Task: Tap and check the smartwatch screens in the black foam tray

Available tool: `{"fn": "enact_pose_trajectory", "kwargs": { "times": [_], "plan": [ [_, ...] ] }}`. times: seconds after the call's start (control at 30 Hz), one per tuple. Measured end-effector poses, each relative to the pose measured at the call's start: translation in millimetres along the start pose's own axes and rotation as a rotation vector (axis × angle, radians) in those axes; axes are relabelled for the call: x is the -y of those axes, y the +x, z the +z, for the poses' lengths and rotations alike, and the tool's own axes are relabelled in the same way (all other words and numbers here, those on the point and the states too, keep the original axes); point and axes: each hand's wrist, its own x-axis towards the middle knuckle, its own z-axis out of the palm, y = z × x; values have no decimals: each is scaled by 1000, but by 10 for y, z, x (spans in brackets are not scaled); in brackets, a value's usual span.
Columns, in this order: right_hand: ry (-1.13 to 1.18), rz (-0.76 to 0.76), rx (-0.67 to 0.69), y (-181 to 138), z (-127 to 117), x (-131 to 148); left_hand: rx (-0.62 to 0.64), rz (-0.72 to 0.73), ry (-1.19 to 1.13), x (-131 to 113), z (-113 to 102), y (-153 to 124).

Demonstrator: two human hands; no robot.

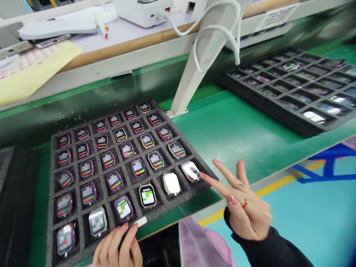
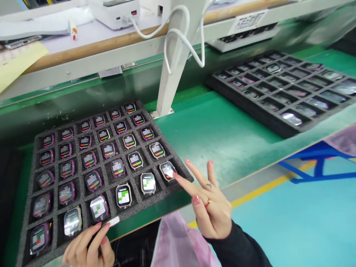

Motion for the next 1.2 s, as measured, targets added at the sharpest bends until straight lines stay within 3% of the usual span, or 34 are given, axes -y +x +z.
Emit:
{"fn": "enact_pose_trajectory", "kwargs": {
  "times": [0.23,0.43,0.57,0.7,1.2],
  "plan": [
    [-11,18,-9,147,40,-92,-12,7,6,11,8,-11],
    [33,-2,-49,388,283,-278,-21,13,22,21,20,-59],
    [105,83,-121,369,410,-363,-21,21,34,27,30,-44],
    [154,133,-134,307,417,-391,-25,18,44,36,28,-52],
    [168,96,-96,322,376,-393,-38,34,30,42,36,-34]
  ]
}}
